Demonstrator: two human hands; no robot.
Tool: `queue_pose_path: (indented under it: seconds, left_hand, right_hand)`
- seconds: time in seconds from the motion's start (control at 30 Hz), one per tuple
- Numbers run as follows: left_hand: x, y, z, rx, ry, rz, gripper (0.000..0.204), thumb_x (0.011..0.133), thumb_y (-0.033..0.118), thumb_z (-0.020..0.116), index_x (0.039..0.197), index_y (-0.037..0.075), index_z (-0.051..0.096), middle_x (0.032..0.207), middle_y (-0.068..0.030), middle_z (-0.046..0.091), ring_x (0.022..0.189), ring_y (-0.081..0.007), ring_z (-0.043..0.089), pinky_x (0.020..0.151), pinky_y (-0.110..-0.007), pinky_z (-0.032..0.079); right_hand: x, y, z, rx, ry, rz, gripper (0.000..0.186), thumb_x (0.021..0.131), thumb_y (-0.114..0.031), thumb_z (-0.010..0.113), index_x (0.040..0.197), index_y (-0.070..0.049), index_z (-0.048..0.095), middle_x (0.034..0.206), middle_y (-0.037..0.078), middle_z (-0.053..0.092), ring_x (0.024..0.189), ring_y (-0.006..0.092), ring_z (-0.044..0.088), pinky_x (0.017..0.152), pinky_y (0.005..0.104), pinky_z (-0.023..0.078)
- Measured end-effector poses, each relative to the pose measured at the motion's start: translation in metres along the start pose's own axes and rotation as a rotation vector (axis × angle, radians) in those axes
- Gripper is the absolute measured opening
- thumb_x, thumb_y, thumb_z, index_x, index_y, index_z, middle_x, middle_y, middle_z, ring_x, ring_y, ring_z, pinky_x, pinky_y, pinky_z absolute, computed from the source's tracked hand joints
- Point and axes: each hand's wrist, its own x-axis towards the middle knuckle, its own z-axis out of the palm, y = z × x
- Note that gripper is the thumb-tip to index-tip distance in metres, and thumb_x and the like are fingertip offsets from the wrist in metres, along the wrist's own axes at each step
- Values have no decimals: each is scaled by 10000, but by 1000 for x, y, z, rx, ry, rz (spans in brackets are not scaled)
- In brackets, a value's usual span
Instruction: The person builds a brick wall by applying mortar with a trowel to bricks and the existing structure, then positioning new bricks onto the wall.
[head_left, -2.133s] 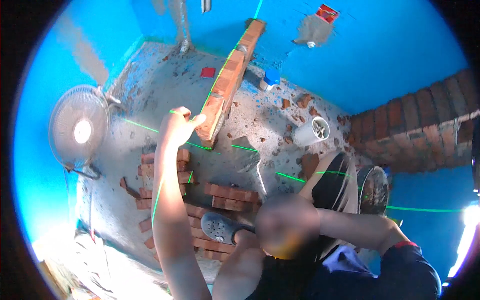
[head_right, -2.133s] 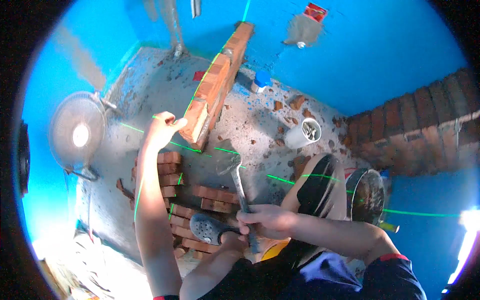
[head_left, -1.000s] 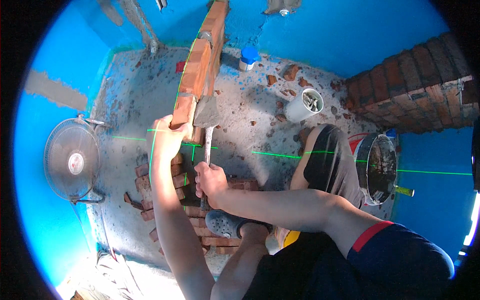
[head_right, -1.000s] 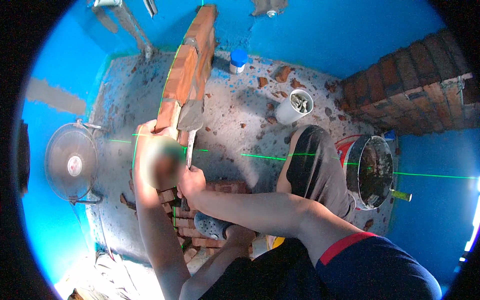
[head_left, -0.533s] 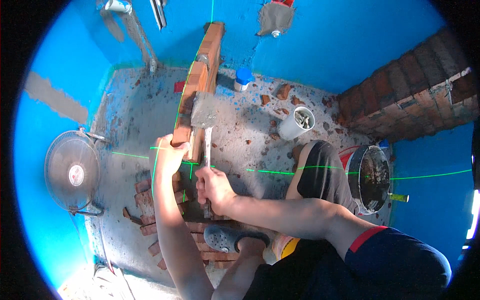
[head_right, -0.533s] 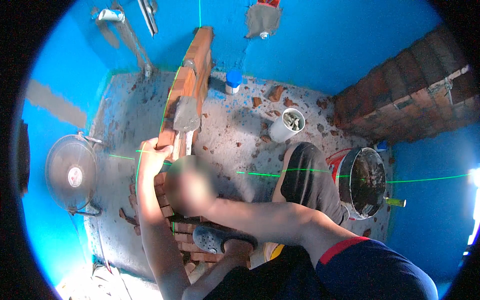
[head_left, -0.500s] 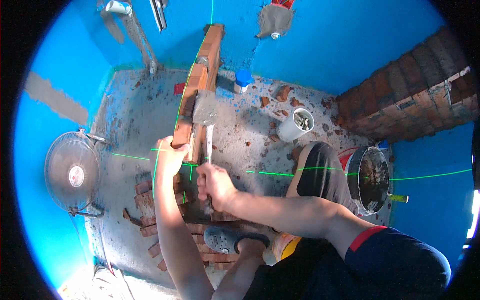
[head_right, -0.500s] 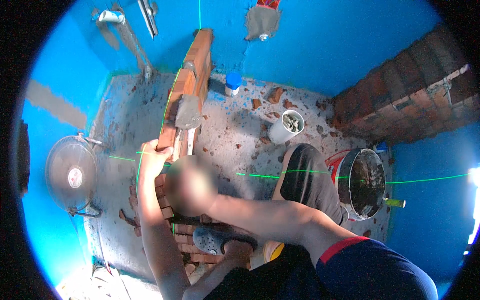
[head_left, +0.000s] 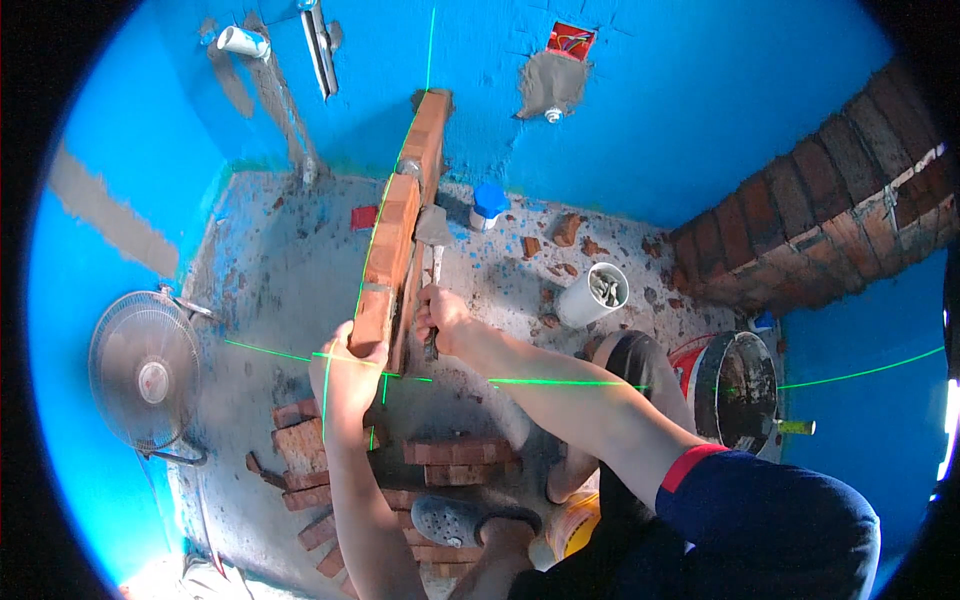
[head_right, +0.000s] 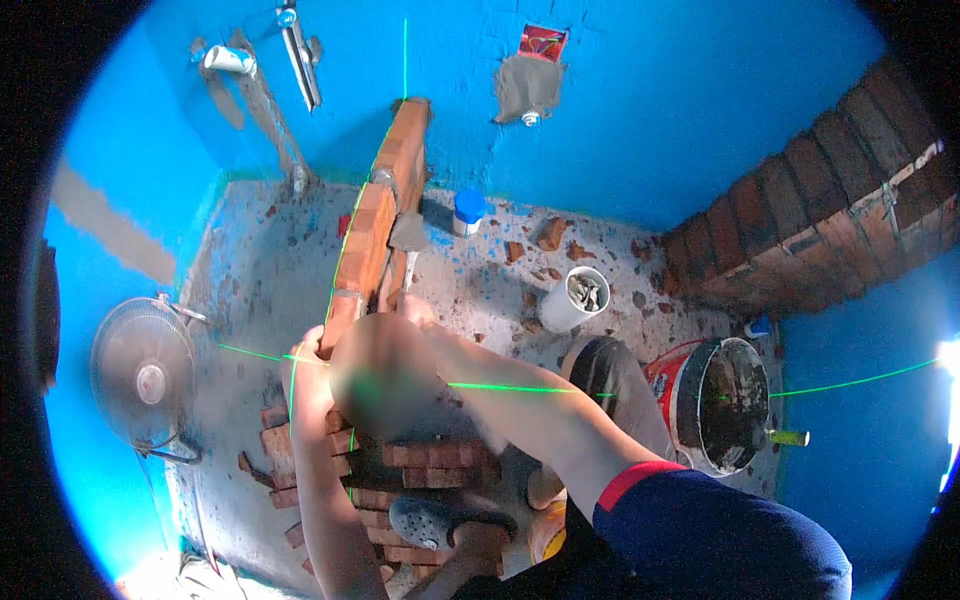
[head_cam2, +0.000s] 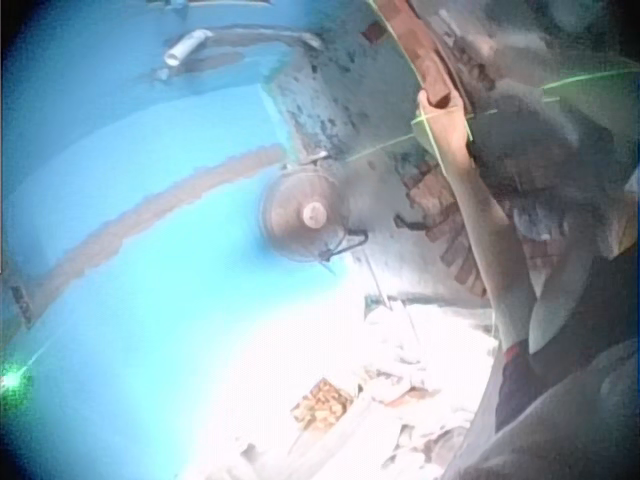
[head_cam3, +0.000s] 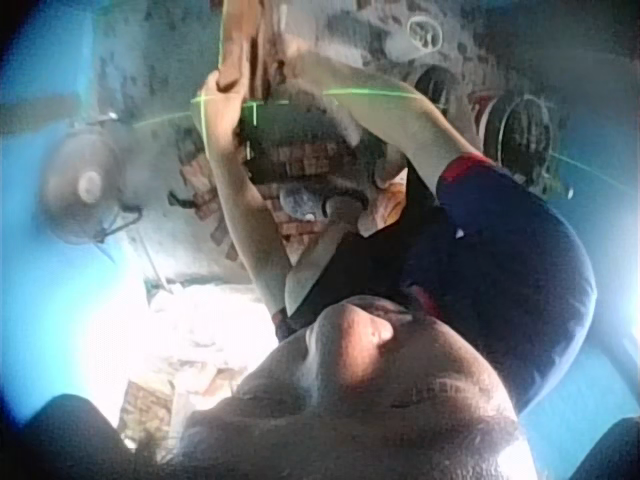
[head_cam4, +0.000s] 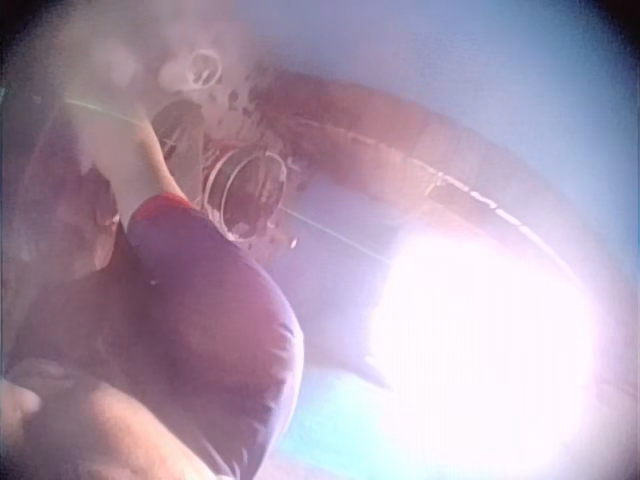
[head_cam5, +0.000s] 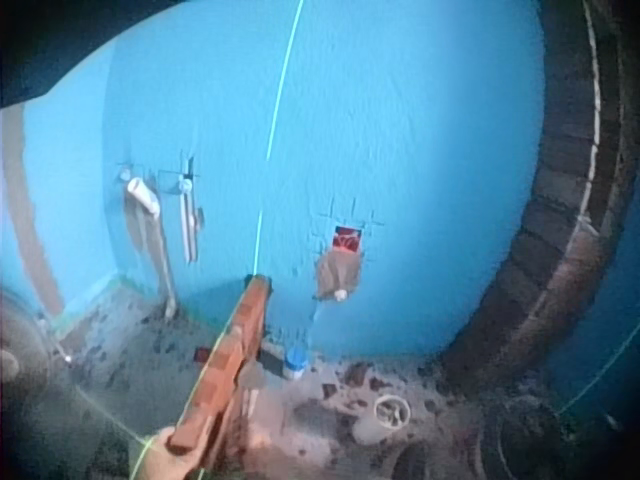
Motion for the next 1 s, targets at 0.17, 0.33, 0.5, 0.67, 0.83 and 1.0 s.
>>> queue_pose_path:
  seconds: [0.17, 0.33, 0.5, 0.67, 0.83, 1.0]
  left_hand:
    - [-6, -1, -3, -13, 34, -34, 545, 714, 243, 777, 1137, -56, 608, 955, -169, 715, 880, -190, 684, 784, -329, 525]
    - [0, 15, 3, -107, -30, -66, 510, 734, 204, 759, 1144, -59, 609, 950, -149, 720, 875, -207, 689, 787, -324, 527]
    - [-3, 8, -1, -16, 16, -57, 515, 730, 186, 762, 1161, -52, 608, 959, -171, 715, 878, -221, 696, 798, -335, 530]
    - [-6, 13, 3, 24, 57, -47, 525, 726, 186, 764, 1164, -54, 607, 985, -187, 708, 890, -241, 700, 809, -341, 534]
    - [-5, 27, -3, 28, -47, -126, 530, 731, 231, 760, 1174, -23, 618, 1061, -224, 676, 974, -293, 679, 855, -356, 521]
    - [-12, 28, -11, 195, 27, -147, 625, 735, 367, 761, 1238, 33, 599, 1124, -235, 648, 1048, -353, 634, 901, -402, 499]
  right_hand:
    - [0, 7, 7, -147, -70, -141, 209, 895, -186, 492, 723, -127, 389, 574, -8, 338, 446, 140, 314, 432, 318, 292]
    - [13, 10, -11, -338, -65, -308, 198, 892, -204, 500, 740, -104, 422, 561, 4, 339, 443, 154, 323, 435, 337, 301]
    - [-51, 0, 25, -62, 37, -114, 161, 867, -218, 521, 799, -72, 518, 610, 21, 389, 497, 162, 351, 459, 343, 308]
    - [-69, -9, 21, -77, -17, -167, 176, 869, -198, 510, 804, -34, 503, 560, 5, 337, 470, 148, 324, 441, 337, 295]
    - [-93, -28, 10, -175, -17, -238, 153, 848, -197, 541, 772, -86, 468, 573, -19, 330, 476, 118, 301, 440, 313, 276]
    - [-156, -77, -13, -163, -89, -205, 144, 856, -193, 536, 784, -176, 412, 593, -68, 325, 459, 89, 283, 437, 281, 230]
